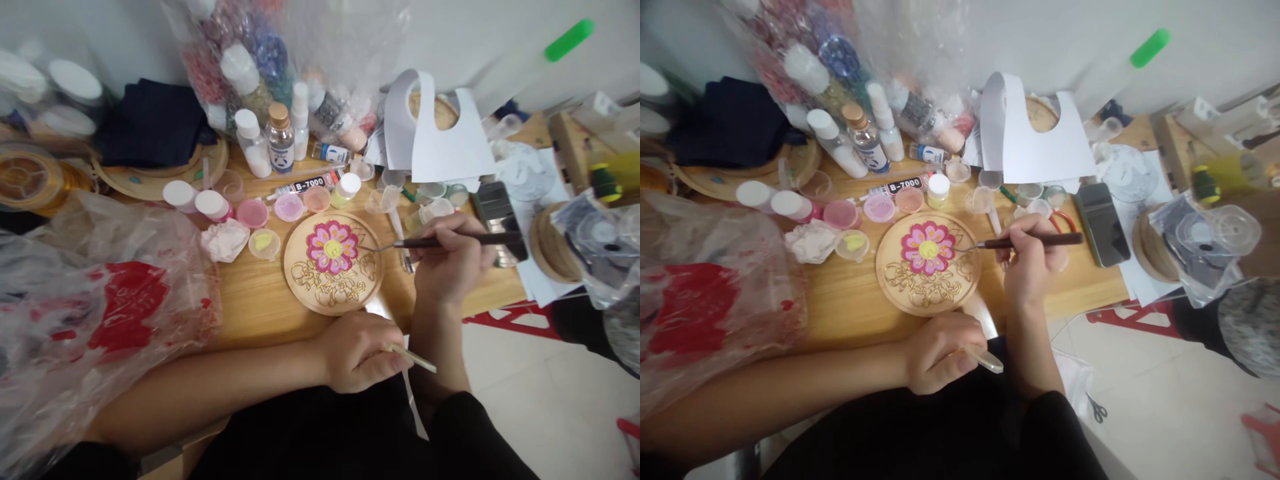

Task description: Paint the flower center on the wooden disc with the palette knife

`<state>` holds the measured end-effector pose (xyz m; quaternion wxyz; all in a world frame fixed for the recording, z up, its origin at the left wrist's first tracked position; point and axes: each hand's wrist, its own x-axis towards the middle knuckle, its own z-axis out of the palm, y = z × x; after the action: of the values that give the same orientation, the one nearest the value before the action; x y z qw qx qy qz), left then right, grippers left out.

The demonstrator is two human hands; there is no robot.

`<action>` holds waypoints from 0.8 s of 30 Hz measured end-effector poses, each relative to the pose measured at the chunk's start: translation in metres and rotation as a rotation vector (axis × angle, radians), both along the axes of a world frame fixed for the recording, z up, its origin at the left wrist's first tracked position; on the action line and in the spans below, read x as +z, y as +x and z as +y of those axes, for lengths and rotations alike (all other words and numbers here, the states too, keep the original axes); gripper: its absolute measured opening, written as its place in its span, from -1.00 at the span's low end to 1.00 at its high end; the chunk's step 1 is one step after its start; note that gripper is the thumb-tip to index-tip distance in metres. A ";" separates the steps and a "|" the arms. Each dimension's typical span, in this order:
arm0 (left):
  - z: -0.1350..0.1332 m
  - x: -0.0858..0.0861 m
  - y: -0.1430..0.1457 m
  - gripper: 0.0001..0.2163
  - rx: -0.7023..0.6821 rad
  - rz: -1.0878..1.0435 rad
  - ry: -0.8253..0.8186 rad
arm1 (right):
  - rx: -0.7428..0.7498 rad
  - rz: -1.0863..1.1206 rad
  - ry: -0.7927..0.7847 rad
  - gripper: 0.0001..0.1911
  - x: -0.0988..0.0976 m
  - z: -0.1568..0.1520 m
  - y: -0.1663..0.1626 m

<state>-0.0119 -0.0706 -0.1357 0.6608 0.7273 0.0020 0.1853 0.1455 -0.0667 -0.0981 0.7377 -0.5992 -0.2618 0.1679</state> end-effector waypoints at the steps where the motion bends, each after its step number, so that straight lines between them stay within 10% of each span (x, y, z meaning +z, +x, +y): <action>1: 0.000 0.000 0.000 -0.34 0.002 0.001 0.000 | 0.014 0.007 -0.009 -0.85 -0.003 0.002 0.000; 24: 0.000 0.001 0.000 -0.34 -0.013 0.017 -0.017 | 0.032 -0.058 -0.158 -0.84 -0.019 -0.004 -0.002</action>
<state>-0.0119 -0.0703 -0.1346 0.6681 0.7233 0.0046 0.1749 0.1430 -0.0707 -0.1176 0.6777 -0.6558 -0.2784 0.1823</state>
